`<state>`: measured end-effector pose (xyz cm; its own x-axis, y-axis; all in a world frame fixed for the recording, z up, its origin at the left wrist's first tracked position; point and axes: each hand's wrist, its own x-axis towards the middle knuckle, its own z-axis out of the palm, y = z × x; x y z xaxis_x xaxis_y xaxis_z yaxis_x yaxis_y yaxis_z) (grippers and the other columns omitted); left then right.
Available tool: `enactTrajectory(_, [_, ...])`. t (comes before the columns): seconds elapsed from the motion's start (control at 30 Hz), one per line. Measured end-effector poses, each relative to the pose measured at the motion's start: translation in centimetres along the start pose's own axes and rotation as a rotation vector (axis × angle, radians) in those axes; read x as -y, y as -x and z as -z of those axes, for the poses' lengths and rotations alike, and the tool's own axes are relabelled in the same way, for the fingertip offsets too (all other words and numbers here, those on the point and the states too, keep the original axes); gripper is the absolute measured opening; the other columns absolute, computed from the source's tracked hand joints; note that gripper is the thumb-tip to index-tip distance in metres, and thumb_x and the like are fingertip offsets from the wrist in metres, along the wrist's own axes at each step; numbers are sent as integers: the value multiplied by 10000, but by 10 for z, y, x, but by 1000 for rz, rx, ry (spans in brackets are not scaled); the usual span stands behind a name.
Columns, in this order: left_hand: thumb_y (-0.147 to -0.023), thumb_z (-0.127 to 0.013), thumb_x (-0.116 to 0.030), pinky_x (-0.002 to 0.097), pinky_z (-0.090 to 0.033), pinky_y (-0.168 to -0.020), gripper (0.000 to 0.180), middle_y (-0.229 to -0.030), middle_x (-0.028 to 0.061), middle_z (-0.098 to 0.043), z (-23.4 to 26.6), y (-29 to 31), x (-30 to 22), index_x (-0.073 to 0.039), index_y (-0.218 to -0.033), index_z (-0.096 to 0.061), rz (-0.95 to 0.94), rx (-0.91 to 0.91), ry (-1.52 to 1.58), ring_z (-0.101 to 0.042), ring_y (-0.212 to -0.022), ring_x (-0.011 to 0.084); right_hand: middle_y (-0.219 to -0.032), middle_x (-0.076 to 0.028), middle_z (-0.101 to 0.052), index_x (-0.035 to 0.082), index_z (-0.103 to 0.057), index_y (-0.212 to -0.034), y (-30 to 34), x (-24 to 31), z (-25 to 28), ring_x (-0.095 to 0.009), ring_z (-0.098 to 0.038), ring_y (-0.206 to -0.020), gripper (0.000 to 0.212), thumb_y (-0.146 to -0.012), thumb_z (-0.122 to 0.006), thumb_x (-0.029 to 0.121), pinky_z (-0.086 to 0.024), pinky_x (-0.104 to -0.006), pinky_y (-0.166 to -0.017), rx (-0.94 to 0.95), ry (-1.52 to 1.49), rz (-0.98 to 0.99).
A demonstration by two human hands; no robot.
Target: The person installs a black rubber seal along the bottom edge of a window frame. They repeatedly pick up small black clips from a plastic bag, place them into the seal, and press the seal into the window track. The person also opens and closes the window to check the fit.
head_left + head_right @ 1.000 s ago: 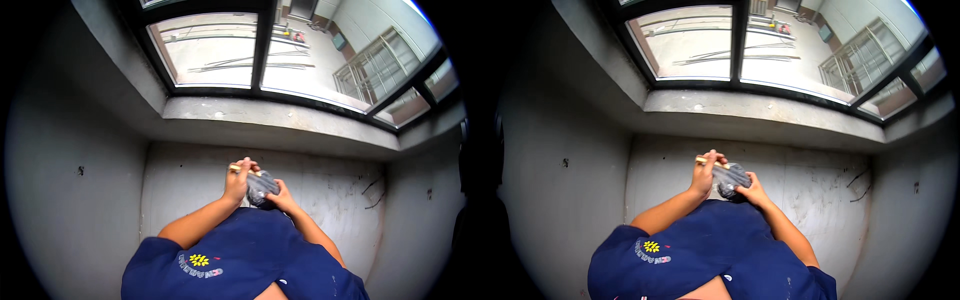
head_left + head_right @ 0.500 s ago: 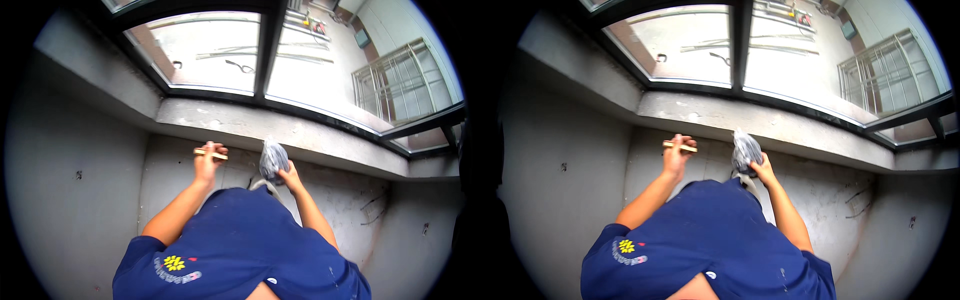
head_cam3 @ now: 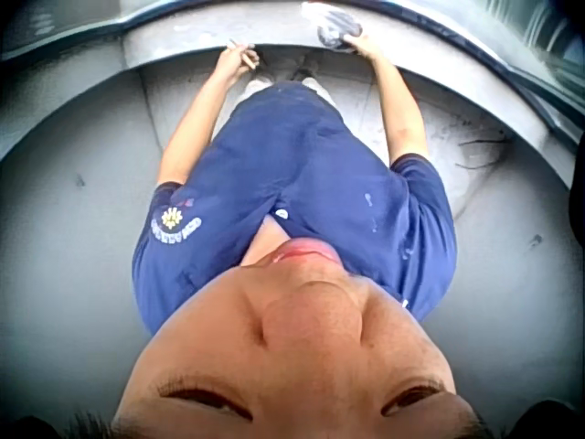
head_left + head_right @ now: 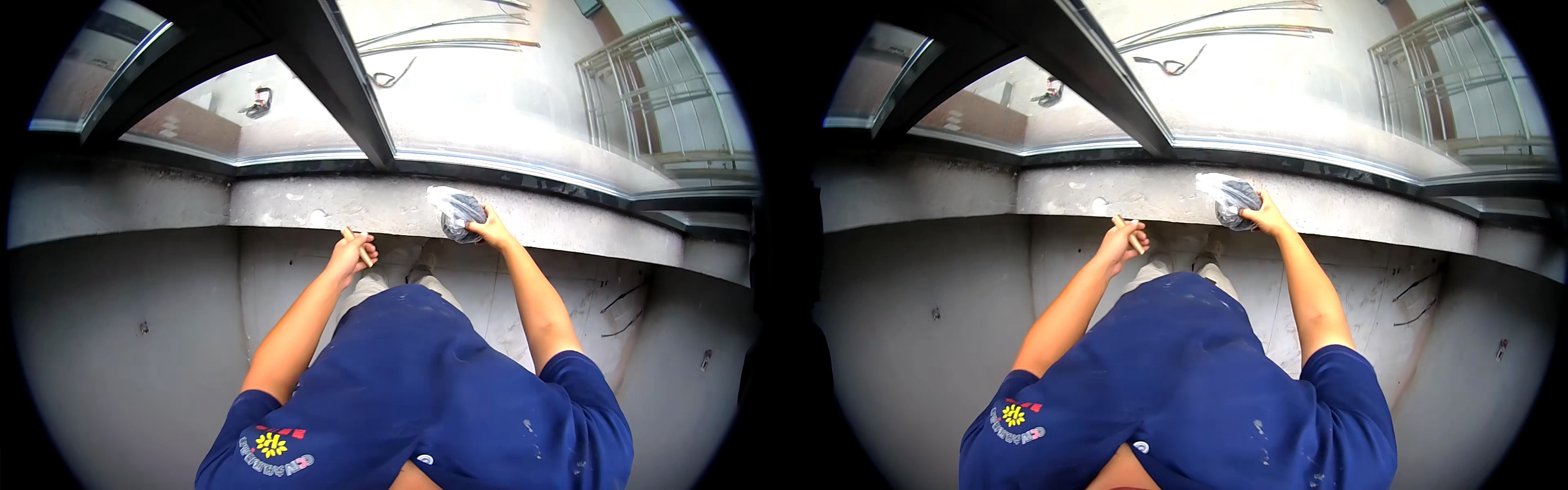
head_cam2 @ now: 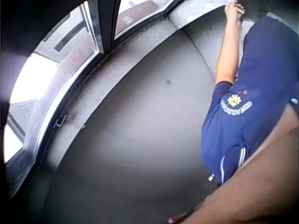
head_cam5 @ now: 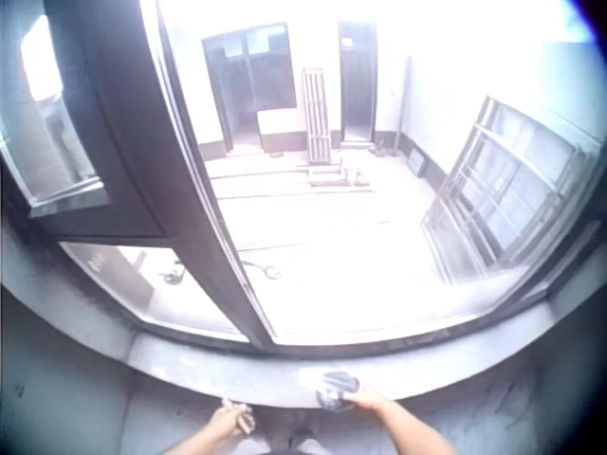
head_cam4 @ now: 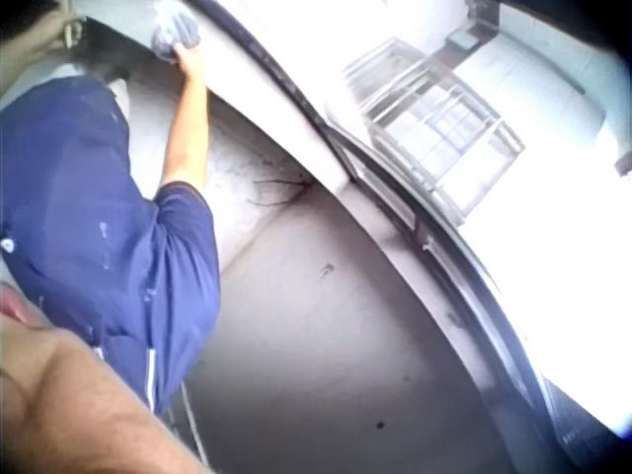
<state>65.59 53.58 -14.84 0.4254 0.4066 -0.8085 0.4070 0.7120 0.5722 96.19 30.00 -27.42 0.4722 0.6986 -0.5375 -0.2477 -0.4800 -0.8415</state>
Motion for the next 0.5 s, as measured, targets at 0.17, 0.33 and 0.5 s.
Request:
enactTrajectory(0.17, [-943,-650,-421,413,-370,-1090,733,-1324,194,-591,-55,-66,-15,-20,-1484,-360,-86,-202,-537,-563,-1225,272,-1095,-152,-640,11,-446,-1297,37,4,14,-204,-655,-883,710,-734,-830,211,-565,-341,-648,-84,-8,-65])
enactTrajectory(0.33, [-926,-679,-392,335,-433,-1007,659,-1286,168,-617,-96,-64,-20,0,-1417,-477,-227,283,-659,-589,-1171,217,-1106,-151,-640,6,-468,-1283,51,-2,-6,-192,-634,-973,697,-733,-830,237,-556,-351,-772,-76,19,-49])
enactTrajectory(0.5, [-947,-656,-246,303,-493,-843,327,-1004,70,-703,-112,-72,-28,1,-1161,-666,-358,356,-700,-636,-919,143,-1100,-128,-637,43,-466,-1299,34,21,-22,-199,-643,-918,688,-747,-812,263,-565,-358,-661,78,-50,-165])
